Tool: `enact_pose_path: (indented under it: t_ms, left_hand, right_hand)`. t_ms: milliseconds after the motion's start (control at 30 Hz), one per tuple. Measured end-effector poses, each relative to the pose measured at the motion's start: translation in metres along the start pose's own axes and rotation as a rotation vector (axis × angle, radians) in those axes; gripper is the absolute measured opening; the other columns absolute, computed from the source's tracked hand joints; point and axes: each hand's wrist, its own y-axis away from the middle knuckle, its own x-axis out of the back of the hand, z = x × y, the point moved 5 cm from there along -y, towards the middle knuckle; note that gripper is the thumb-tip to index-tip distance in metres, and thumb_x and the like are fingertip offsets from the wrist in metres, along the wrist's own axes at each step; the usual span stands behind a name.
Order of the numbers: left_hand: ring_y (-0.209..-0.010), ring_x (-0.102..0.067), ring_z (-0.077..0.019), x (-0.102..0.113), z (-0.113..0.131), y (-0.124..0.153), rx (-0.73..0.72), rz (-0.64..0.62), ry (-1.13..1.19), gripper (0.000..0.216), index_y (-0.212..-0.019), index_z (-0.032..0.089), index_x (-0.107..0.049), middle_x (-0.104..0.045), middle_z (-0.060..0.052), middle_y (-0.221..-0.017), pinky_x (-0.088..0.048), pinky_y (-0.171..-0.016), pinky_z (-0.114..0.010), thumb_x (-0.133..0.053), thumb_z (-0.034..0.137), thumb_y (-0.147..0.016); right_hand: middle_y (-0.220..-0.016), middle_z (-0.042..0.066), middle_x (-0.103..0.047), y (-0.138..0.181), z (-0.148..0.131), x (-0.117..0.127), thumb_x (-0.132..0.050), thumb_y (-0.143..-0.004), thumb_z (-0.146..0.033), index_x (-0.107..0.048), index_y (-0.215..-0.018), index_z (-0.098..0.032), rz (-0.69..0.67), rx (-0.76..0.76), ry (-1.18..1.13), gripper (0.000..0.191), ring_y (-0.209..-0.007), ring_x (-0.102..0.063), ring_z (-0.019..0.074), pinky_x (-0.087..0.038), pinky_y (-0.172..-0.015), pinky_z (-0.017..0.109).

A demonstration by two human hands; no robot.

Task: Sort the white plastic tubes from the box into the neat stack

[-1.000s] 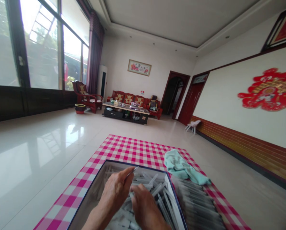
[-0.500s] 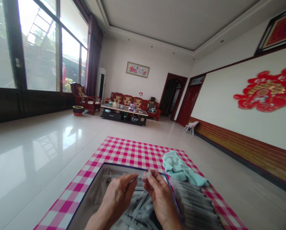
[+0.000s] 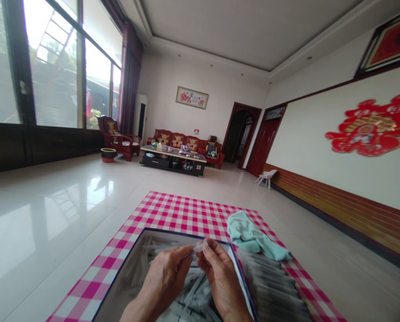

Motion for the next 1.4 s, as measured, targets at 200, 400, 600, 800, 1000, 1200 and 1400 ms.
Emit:
enact_pose_path:
  t_ms: [200, 400, 600, 800, 1000, 1200, 1400]
  left_hand:
    - [-0.059, -0.059, -0.0121, 0.000, 0.000, -0.001, 0.007, -0.009, -0.041, 0.027, -0.076, 0.021, -0.061, -0.064, -0.001, -0.067, -0.038, -0.058, -0.019, -0.039, 0.024, -0.091]
    - [-0.053, -0.054, -0.0113, -0.001, -0.003, -0.001, 0.053, -0.020, -0.081, 0.029, -0.067, 0.019, -0.057, -0.060, 0.000, -0.060, -0.033, -0.054, -0.021, -0.042, 0.026, -0.091]
    - [-0.051, -0.049, -0.0103, -0.002, -0.003, 0.000, 0.080, -0.020, -0.049, 0.020, -0.073, 0.018, -0.059, -0.055, 0.003, -0.056, -0.030, -0.053, -0.021, -0.048, 0.028, -0.087]
    - [-0.055, -0.049, -0.0104, 0.002, 0.000, -0.001, 0.107, -0.032, -0.027, 0.019, -0.066, 0.018, -0.057, -0.055, 0.003, -0.058, -0.032, -0.055, -0.021, -0.052, 0.027, -0.082]
    - [-0.057, -0.051, -0.0103, 0.004, 0.005, 0.000, 0.040, -0.052, -0.024, 0.017, -0.066, 0.019, -0.058, -0.057, 0.003, -0.061, -0.033, -0.057, -0.021, -0.052, 0.022, -0.082]
    - [-0.061, -0.054, -0.0108, 0.005, 0.003, -0.001, 0.014, -0.060, -0.022, 0.013, -0.069, 0.019, -0.058, -0.059, 0.003, -0.066, -0.036, -0.060, -0.021, -0.053, 0.019, -0.081]
    - [-0.070, -0.057, -0.0116, 0.001, 0.006, 0.002, -0.087, -0.057, -0.040, 0.012, -0.080, 0.020, -0.060, -0.059, 0.001, -0.076, -0.040, -0.065, -0.021, -0.050, 0.012, -0.083]
  right_hand:
    - [-0.091, 0.004, -0.066, 0.002, 0.000, -0.003, -0.071, -0.075, -0.035, -0.063, -0.093, -0.018, -0.043, 0.036, 0.136, 0.026, -0.083, -0.061, 0.0169, -0.050, -0.078, 0.029]
    - [-0.090, 0.003, -0.066, 0.002, -0.002, -0.004, -0.071, -0.074, -0.034, -0.062, -0.097, -0.019, -0.079, 0.013, 0.187, 0.028, -0.084, -0.062, 0.0172, -0.050, -0.081, 0.031]
    - [-0.080, -0.001, -0.064, 0.004, -0.021, -0.003, -0.067, -0.079, -0.035, -0.064, -0.099, -0.019, -0.208, 0.065, 0.423, 0.026, -0.076, -0.060, 0.0145, -0.048, -0.075, 0.026]
    - [-0.066, -0.001, -0.061, 0.004, -0.033, 0.004, -0.065, -0.077, -0.045, -0.066, -0.083, -0.016, -0.241, 0.081, 0.641, 0.030, -0.062, -0.056, 0.0133, -0.043, -0.062, 0.023]
    - [-0.059, -0.004, -0.051, 0.009, -0.040, -0.001, -0.052, -0.086, -0.047, -0.057, -0.071, -0.018, -0.293, 0.209, 0.850, 0.032, -0.057, -0.046, 0.0118, -0.036, -0.054, 0.022]
    - [-0.056, -0.005, -0.042, 0.012, -0.042, -0.007, -0.045, -0.089, -0.043, -0.045, -0.059, -0.022, -0.187, 0.335, 1.037, 0.037, -0.055, -0.041, 0.0123, -0.033, -0.052, 0.023]
    - [-0.050, -0.005, -0.043, 0.010, -0.039, -0.007, -0.041, -0.090, -0.047, -0.044, -0.057, -0.023, -0.093, 0.312, 1.034, 0.041, -0.050, -0.042, 0.0132, -0.033, -0.052, 0.025]
